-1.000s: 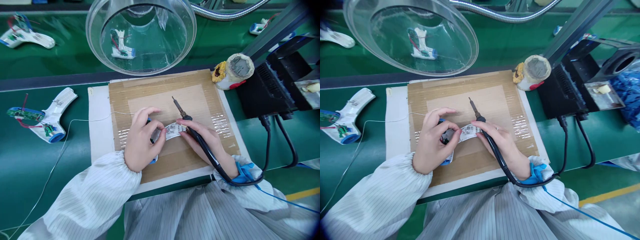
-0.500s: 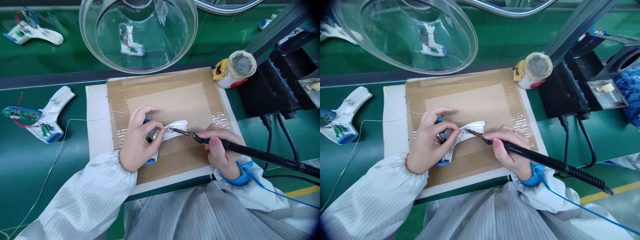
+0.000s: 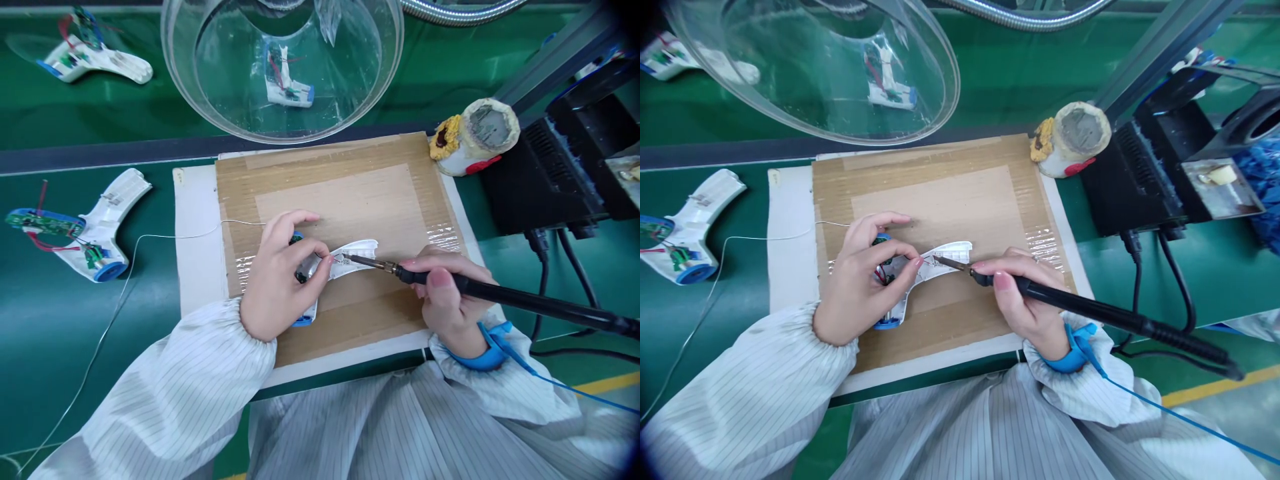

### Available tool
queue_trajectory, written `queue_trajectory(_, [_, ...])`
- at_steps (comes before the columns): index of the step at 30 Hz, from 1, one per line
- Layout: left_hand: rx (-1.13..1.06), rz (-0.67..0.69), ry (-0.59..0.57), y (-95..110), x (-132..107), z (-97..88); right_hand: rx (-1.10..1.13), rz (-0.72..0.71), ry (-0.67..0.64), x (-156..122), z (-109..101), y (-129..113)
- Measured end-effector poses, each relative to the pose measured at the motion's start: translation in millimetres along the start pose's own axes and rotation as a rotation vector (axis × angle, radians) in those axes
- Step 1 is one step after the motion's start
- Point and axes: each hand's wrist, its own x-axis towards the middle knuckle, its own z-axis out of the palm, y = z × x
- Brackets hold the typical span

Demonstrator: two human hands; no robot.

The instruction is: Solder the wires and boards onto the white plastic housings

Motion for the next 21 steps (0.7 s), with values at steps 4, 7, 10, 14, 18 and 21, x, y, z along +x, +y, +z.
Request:
queue_trajectory(4, [-0.001, 0.002, 0.006, 0, 0, 0.5, -0.022, 0.1, 0.057, 3, -2, -1])
queue_trajectory(7, [-0.003, 0.007, 0.006, 0, 0, 1.5, -0.107, 0.105, -0.215, 9, 1, 1])
queue_trajectory(10, [-0.001, 0.008, 0.002, 0, 0, 0.1, -0.181, 0.034, -0.396, 11, 6, 5])
queue_trajectory(14, [-0.037, 0.031, 0.029, 3, -1, -7.8, -0.193, -0.065, -0.274, 10, 6, 4])
queue_trajectory(18, [-0.09, 0.064, 0.101, 9, 0, -12.5, -0.193, -0.2, -0.161, 12, 3, -4])
queue_trajectory(21, [-0.122, 0.087, 0.126, 16, 1, -12.4, -0.192, -0.246, -0.138, 14, 4, -6])
